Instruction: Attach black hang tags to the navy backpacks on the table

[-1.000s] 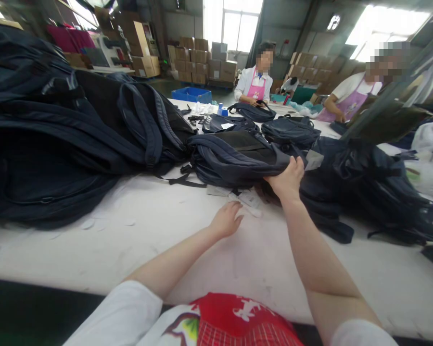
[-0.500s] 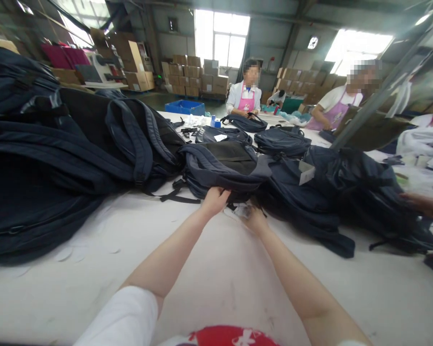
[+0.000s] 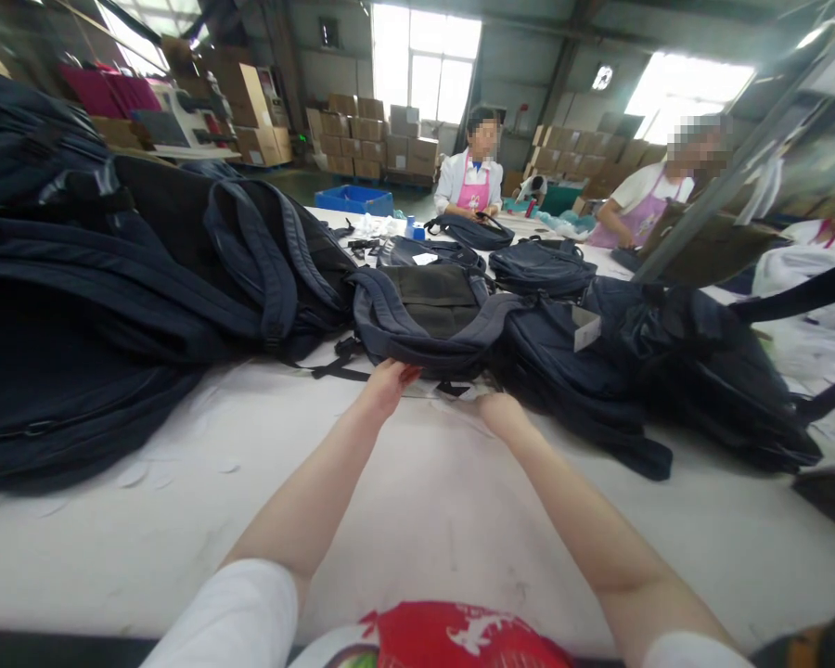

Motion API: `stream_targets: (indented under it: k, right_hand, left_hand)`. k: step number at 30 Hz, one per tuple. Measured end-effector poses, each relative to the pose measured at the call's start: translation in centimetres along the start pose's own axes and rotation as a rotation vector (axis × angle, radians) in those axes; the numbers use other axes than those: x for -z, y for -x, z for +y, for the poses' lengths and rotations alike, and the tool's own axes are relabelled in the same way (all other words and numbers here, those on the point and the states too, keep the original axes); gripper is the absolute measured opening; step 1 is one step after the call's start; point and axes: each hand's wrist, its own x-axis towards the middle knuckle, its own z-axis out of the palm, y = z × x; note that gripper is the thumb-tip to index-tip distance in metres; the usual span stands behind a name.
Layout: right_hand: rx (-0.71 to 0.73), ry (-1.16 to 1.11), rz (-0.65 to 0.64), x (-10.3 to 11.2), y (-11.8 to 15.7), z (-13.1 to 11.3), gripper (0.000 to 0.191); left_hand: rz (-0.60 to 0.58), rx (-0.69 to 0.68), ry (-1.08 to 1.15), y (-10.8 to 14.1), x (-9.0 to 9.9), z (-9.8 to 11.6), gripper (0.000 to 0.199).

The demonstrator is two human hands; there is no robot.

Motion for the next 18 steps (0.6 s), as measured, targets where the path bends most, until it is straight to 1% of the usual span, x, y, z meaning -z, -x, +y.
stream_targets:
  k: [2,4,6,8,9,10,11,12,14,15,16,17,18]
  right_hand:
    - [-0.021,0.046,-0.031,1.3,2.3,0.6,0.029]
    - [-0.037,0.077,-0.041,2.4,5.5,1.5,0.034]
    - [-0.050,0.057,0.004,3.2,9.2,2.7,0.041]
    - [-0.041,-0.065,0.098,3.8,12.8,3.8,0.045]
    - [-0.021,-0.165,0.117,4.0,14.3,4.2,0.045]
    - [0.004,-0.283,0.105,4.1,15.6,4.4,0.043]
    - [0.031,-0.405,0.062,4.2,16.6,4.5,0.040]
    - [0.054,-0.528,0.005,4.2,17.4,4.4,0.037]
    - [0.076,-0.751,-0.103,4.0,18.5,3.8,0.033]
    - [0.074,-0.847,-0.146,3.9,18.8,3.4,0.032]
    - [0.067,-0.936,-0.186,3.6,19.1,2.9,0.032]
    - [0.061,-1.017,-0.226,3.3,19.2,2.4,0.032]
    - [0.055,-1.085,-0.260,3.0,19.3,1.9,0.033]
  left_hand:
    - [-0.007,0.031,0.088,1.0,0.3,0.7,0.027]
    - [-0.018,0.048,0.179,2.5,0.9,1.5,0.028]
    - [-0.029,0.046,0.258,4.3,1.8,1.9,0.029]
    - [-0.020,0.045,0.264,6.2,2.9,1.6,0.030]
    - [-0.008,0.062,0.214,7.1,3.4,1.2,0.030]
    - [-0.010,0.100,0.123,8.0,3.9,0.6,0.030]
    - [-0.042,0.153,-0.009,8.8,4.4,0.0,0.029]
    - [-0.109,0.205,-0.166,9.7,4.8,-0.5,0.028]
    - [-0.312,0.257,-0.473,11.4,5.2,-1.5,0.027]
    - [-0.407,0.246,-0.575,12.2,5.1,-1.7,0.028]
    - [-0.477,0.219,-0.622,12.9,4.8,-1.9,0.029]
    - [-0.516,0.193,-0.612,13.6,4.4,-2.0,0.031]
    - [-0.538,0.190,-0.554,14.3,3.8,-2.0,0.034]
